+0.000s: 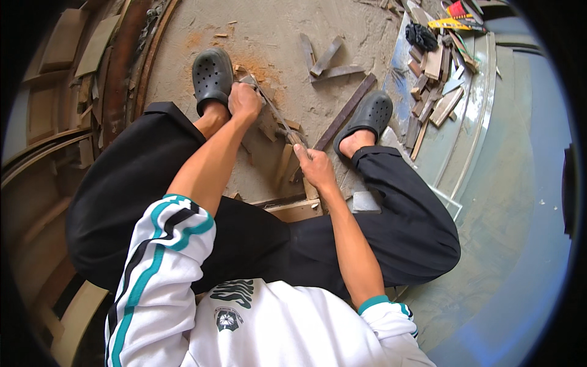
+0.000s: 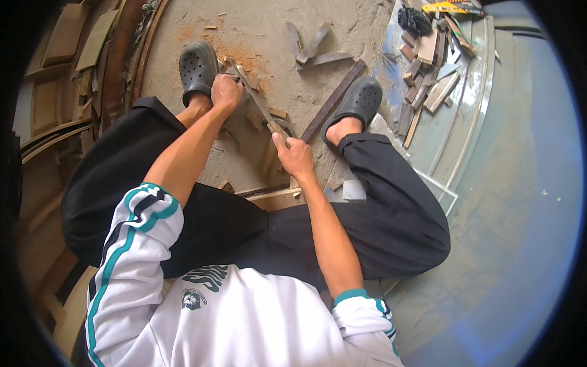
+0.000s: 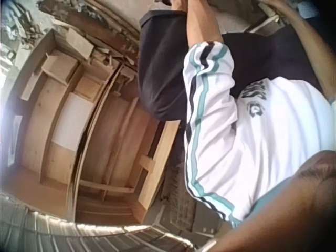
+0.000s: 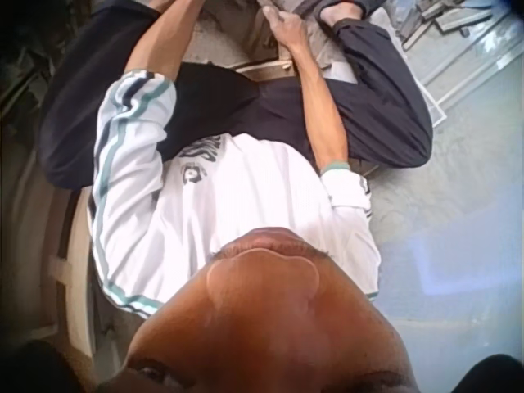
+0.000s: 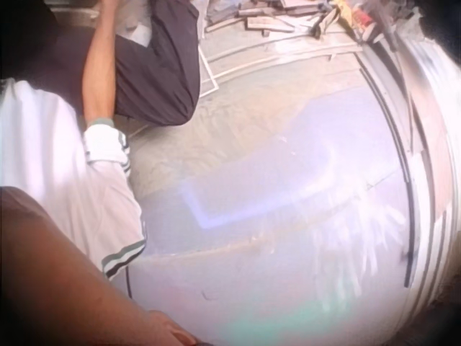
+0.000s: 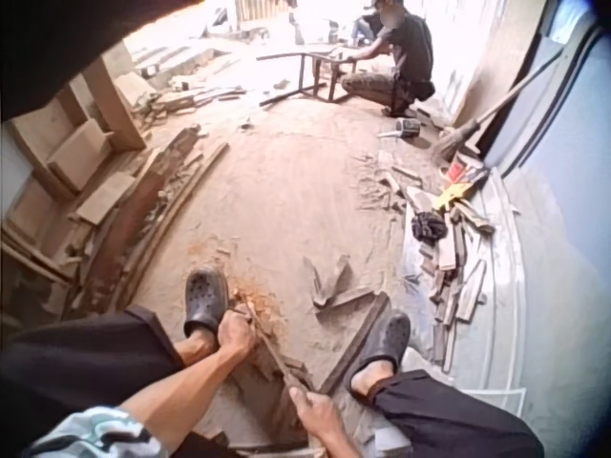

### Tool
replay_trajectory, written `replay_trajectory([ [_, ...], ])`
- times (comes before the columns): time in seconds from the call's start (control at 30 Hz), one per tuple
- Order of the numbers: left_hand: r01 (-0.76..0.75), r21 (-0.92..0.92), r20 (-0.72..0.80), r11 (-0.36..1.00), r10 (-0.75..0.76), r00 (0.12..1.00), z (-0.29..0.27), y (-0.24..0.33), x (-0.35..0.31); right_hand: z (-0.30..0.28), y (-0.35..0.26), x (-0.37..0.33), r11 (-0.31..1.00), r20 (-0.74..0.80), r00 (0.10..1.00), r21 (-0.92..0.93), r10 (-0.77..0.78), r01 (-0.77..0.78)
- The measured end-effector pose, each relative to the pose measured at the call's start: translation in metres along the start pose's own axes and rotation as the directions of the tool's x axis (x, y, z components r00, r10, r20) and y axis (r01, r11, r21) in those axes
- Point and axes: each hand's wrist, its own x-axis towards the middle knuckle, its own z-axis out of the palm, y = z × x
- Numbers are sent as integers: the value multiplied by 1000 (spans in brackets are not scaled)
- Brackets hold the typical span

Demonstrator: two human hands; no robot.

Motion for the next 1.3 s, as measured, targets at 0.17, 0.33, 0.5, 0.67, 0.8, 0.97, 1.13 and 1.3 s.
replay_trajectory([
  [0.17, -145, 222, 2, 964, 149, 989, -3, 5, 3, -5, 5, -6, 998, -77, 996, -35, -46, 43],
  [0.33, -187, 187, 2, 964, 190, 982, 3, 2, 6, -5, 9, -7, 999, -79, 996, -3, -36, 36],
  [0.5, -233, 159, -52, 959, 244, 968, 13, -6, 13, 1, 16, -2, 998, -76, 996, 20, -50, 52],
  [0.67, -240, 109, -81, 965, 250, 965, 11, -5, 7, 5, 22, 1, 999, -53, 998, 37, 14, -12],
  [0.8, -261, 94, -121, 961, 271, 955, 14, -8, 6, 5, 30, -1, 1000, -34, 999, 6, 23, -23],
  [0.97, -257, 71, -168, 964, 266, 949, 19, -12, 5, 10, 24, 7, 1000, -50, 999, 29, -8, 10],
  [1.13, -248, 45, -168, 968, 252, 953, 19, -10, 5, 10, 30, 10, 1000, -53, 998, -9, -18, 18],
  [1.3, -240, 74, -149, 968, 249, 957, 17, -10, 0, 0, 23, 4, 1000, -9, 1000, -8, 18, -18],
])
